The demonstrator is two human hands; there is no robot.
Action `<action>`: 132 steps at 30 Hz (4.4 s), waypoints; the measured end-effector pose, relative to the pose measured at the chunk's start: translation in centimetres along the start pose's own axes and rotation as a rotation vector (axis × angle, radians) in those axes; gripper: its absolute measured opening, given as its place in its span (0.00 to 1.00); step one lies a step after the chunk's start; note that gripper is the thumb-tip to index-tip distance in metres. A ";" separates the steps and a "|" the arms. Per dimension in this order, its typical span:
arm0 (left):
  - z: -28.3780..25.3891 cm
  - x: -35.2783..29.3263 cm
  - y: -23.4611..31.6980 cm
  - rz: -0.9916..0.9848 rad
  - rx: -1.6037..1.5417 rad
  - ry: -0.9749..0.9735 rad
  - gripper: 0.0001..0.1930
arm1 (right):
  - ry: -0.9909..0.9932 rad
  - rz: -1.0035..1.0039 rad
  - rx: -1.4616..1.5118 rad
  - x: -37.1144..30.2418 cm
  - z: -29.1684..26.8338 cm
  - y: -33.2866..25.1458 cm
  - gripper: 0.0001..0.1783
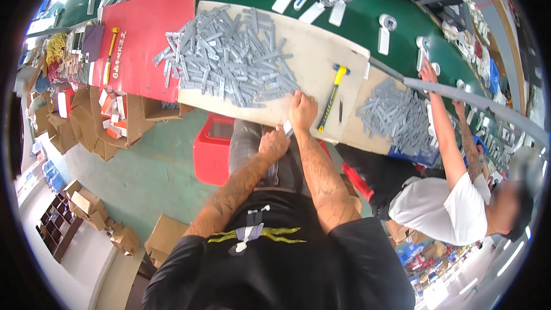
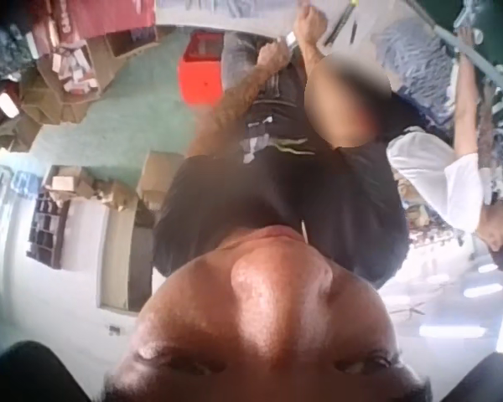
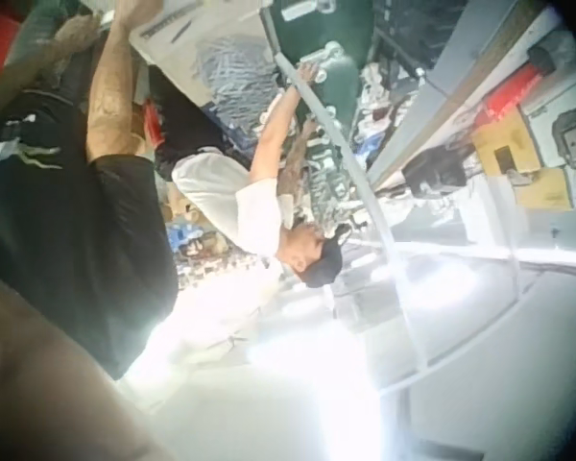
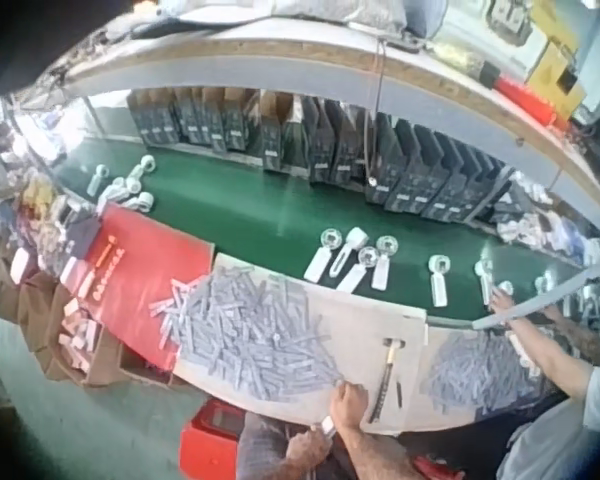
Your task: Manually assembling plastic housings by inserting metal parts and using a hammer to tap them into place.
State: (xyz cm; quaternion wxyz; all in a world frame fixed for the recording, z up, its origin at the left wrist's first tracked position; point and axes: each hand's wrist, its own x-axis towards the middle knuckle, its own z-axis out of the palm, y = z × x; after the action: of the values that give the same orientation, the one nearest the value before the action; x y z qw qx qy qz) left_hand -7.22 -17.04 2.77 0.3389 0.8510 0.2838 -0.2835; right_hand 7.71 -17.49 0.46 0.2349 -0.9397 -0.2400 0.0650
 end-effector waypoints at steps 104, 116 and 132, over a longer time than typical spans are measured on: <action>-21.8 -12.1 0.9 0.323 -1.396 0.233 0.25 | -0.100 -0.667 0.466 -2.7 -23.6 -14.3 0.25; -21.3 -13.6 2.1 0.424 -1.126 0.221 0.24 | -0.829 -0.005 1.222 -1.2 -25.0 -13.5 0.24; -21.6 -14.2 2.7 0.341 -1.494 0.324 0.29 | -0.183 -0.711 0.493 -3.1 -25.6 -13.3 0.25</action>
State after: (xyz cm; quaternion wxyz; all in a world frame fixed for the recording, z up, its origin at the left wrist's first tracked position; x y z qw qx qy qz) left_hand -8.73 -6.91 26.61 0.8150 0.4601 0.3106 0.1662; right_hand 5.42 -19.24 29.33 0.4376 -0.7050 -0.5455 0.1183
